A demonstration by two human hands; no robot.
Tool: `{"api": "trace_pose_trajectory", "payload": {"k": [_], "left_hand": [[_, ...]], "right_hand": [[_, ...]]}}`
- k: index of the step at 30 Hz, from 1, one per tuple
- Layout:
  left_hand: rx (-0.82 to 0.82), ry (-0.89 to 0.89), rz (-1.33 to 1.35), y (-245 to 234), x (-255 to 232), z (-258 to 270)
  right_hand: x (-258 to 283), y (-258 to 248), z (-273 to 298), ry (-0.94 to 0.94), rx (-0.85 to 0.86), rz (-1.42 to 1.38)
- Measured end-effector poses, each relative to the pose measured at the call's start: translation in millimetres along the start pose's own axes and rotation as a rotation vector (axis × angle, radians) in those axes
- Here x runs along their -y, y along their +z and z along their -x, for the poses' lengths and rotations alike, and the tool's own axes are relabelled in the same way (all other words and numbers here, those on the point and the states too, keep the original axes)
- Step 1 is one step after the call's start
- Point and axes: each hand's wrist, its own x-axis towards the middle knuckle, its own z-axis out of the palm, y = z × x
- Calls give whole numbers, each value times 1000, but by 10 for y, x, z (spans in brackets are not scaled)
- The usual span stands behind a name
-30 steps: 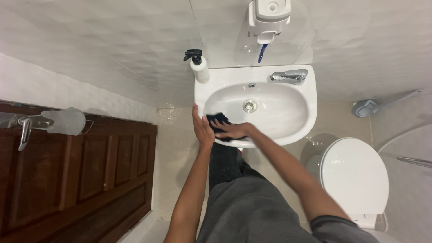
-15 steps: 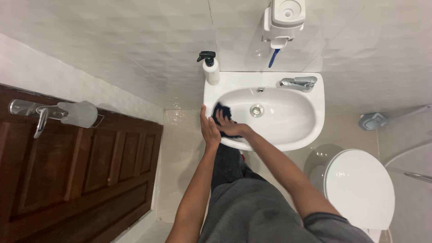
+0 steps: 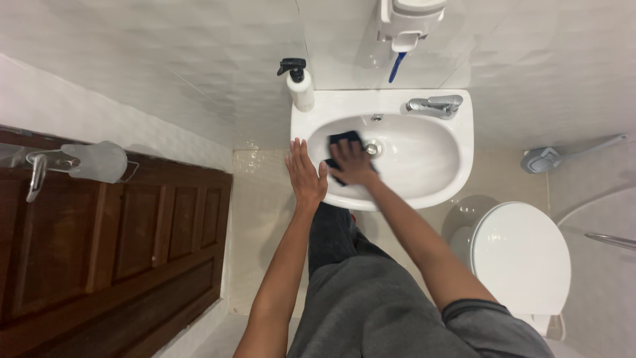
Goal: The person cleans a bathroom sink by spraying a cleaning agent from a bottle and wiping the basin and faucet with a black cloth.
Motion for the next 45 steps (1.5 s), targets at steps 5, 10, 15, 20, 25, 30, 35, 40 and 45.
{"api": "trace_pose_trajectory", "payload": {"k": [5,10,15,20,25,30,35,40,45], "left_hand": [[-13,61,-27,-12,19,40],[24,187,-76,-63,-41,-5],[104,385,-209,-88,-139,-51],[189,429,-162,-52,-277,-78],[281,420,-160,54,-440,-110],[332,484,-169,75,-464,-261],[336,442,-61,63,-373,-442],[294,469,51,32,-268,-630],[275,482,231,-113,-300,-1107]], "right_hand": [[-2,20,141,-366,491,-122],[-986,-110,743,108,556,81],[-1151,-112,832,334,73,105],[-389,30,644,53,174,-192],[-619,-171,946,-179,403,-220],[-1319,-297,1234,231,338,125],[-1065,-216,1207,265,181,68],[-284,-272,913,-114,-55,-519],[138,-1113,835,192,-501,-902]]}}
